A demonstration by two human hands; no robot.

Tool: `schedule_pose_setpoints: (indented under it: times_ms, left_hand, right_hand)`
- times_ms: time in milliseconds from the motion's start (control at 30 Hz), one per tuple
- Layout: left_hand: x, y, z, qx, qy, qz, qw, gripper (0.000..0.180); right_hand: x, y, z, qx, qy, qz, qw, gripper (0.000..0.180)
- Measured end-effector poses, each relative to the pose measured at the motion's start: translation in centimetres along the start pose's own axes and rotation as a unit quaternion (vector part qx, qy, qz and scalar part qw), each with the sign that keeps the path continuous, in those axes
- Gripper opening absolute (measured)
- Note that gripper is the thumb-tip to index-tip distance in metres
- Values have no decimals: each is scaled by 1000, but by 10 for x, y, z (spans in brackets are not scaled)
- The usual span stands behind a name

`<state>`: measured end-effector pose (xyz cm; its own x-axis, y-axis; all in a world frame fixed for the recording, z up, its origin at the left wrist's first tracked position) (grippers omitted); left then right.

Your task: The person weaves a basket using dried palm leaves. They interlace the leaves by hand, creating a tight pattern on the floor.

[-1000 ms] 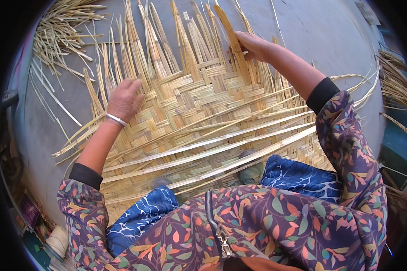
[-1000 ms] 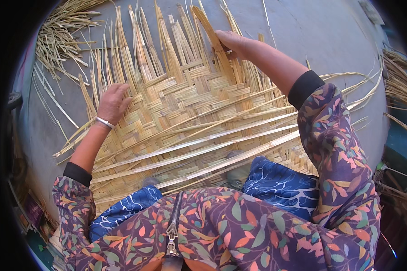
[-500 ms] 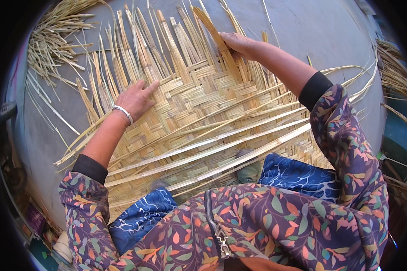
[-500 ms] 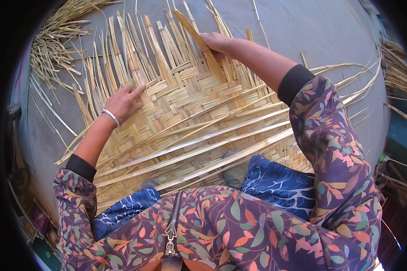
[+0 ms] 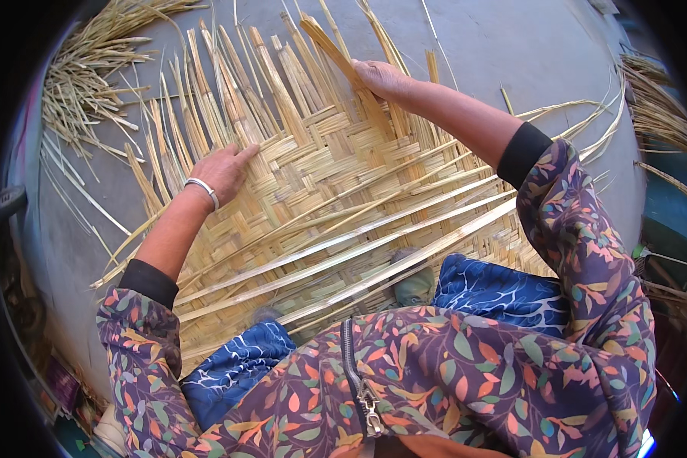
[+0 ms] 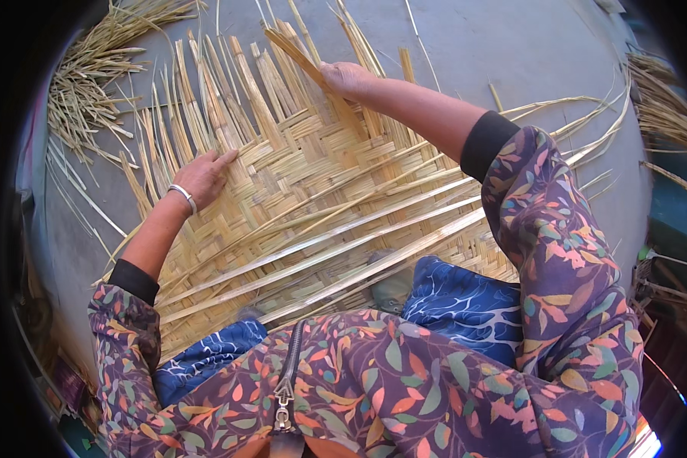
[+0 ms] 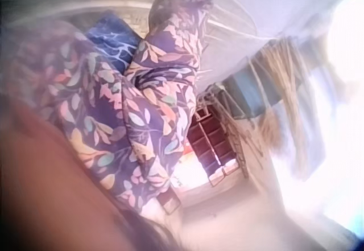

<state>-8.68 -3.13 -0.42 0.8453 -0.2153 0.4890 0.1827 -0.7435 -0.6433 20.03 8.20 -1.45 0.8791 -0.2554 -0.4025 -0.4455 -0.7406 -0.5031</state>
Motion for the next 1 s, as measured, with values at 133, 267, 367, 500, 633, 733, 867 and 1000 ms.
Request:
schedule_pose_setpoints:
  times_ms: [133, 267, 367, 500, 633, 733, 867, 1000]
  left_hand:
    - [11, 0, 16, 21, 25, 46, 998, 49]
    - [43, 6, 37, 149, 110, 24, 982, 61]
    - [58, 9, 53, 110, 59, 3, 992, 67]
    - [63, 3, 56, 62, 34, 8, 997, 65]
    - [63, 6, 59, 49, 38, 32, 998, 64]
    - [60, 9, 59, 40, 39, 39, 998, 63]
    - [67, 5, 54, 16, 8, 26, 1000, 63]
    - [38, 11, 17, 199, 132, 40, 970, 56]
  right_hand:
    - [6, 7, 3, 10, 35, 172, 984, 55]
    - [1, 1, -2, -19, 61, 249, 966, 57]
    - [6, 3, 1, -42, 73, 240, 967, 58]
    - [5, 8, 0, -36, 43, 202, 978, 59]
    - [-4, 2, -17, -24, -28, 147, 988, 60]
    - [-8, 2, -23, -9, -26, 112, 993, 60]
    - [-12, 1, -33, 53, -12, 9, 998, 56]
    - [-13, 2, -45, 170, -122, -209, 955, 57]
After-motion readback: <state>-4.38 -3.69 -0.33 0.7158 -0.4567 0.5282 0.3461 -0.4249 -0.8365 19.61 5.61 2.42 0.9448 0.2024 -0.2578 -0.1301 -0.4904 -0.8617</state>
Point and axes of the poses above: each hand's wrist, its own z-axis towards the middle knuckle, its own y-axis out of the palm, x = y × z, the point moved 3 cm from there along z, towards the middle knuckle, and after that the axes turned 12 degrees about -z, right-handed, at the moved point
